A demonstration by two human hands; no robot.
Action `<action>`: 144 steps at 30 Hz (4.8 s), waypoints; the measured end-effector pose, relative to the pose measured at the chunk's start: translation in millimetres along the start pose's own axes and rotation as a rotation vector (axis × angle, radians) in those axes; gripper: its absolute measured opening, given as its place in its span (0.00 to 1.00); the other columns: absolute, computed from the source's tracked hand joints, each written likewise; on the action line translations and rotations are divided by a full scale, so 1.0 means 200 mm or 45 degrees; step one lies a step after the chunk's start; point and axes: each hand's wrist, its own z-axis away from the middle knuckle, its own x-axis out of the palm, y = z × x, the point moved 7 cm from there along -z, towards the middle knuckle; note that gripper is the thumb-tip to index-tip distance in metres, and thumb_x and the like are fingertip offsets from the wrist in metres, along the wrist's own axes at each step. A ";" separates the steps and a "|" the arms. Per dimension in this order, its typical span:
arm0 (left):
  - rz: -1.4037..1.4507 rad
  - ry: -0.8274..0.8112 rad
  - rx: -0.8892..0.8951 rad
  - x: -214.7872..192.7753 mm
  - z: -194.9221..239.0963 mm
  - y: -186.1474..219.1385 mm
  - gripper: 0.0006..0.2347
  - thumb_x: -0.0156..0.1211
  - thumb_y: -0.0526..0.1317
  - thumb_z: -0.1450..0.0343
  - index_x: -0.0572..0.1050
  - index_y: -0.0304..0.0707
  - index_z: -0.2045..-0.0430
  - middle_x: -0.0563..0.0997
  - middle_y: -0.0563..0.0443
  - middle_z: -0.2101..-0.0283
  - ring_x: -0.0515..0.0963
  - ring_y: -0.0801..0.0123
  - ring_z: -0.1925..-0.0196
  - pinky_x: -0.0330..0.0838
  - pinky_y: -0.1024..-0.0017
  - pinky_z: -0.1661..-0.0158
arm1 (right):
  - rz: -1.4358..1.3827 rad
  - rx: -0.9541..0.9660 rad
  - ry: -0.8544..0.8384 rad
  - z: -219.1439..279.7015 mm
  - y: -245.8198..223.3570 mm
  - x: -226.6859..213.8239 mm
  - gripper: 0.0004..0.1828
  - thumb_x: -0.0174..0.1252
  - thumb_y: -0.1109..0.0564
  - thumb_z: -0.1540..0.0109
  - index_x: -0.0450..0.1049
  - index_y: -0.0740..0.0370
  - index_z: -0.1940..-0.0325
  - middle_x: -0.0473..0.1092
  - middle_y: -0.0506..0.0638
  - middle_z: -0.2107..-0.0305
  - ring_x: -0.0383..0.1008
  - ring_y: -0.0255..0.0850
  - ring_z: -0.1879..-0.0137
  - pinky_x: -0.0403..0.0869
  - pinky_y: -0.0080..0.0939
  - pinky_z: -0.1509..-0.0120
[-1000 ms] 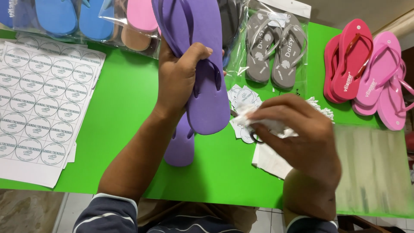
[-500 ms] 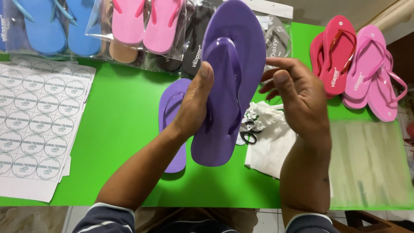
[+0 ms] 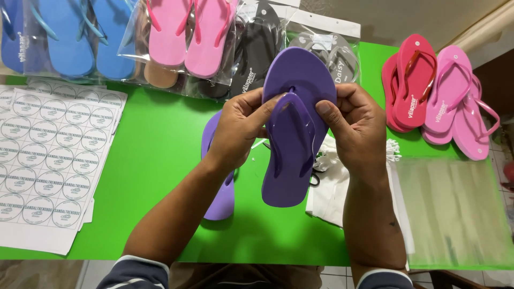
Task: The person cleans a pair of purple flip-flops using a white cloth, places them together, puts them inside a clear plastic bag, and then attaches a white cardboard header to the top of the bag. The person then repeats the cleaning process on a pair of red flip-flops.
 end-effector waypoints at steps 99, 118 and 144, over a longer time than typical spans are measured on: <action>-1.484 0.590 0.355 -0.75 0.69 -0.08 0.24 0.69 0.39 0.26 0.67 0.39 0.35 0.73 0.45 0.50 0.79 0.56 0.68 0.70 0.61 0.66 | 1.192 0.545 0.097 0.08 0.99 -0.74 0.04 0.67 0.53 0.40 0.83 0.47 0.62 0.73 0.43 0.79 0.77 0.48 0.67 0.74 0.49 0.54; -1.469 0.596 0.339 -0.75 0.68 -0.08 0.24 0.68 0.39 0.27 0.68 0.41 0.35 0.73 0.46 0.50 0.80 0.56 0.68 0.71 0.59 0.63 | 1.401 0.748 -0.056 0.07 0.90 -0.85 0.12 0.63 0.43 0.37 0.84 0.50 0.61 0.77 0.54 0.72 0.78 0.61 0.54 0.68 0.55 0.44; -1.526 0.574 0.252 -0.71 0.68 -0.05 0.24 0.65 0.41 0.27 0.66 0.42 0.36 0.74 0.48 0.48 0.73 0.71 0.70 0.73 0.69 0.64 | 0.628 -0.125 0.255 0.15 0.15 -0.67 0.05 0.38 0.63 0.18 0.51 0.66 0.47 0.74 0.70 0.57 0.78 0.50 0.60 0.77 0.38 0.59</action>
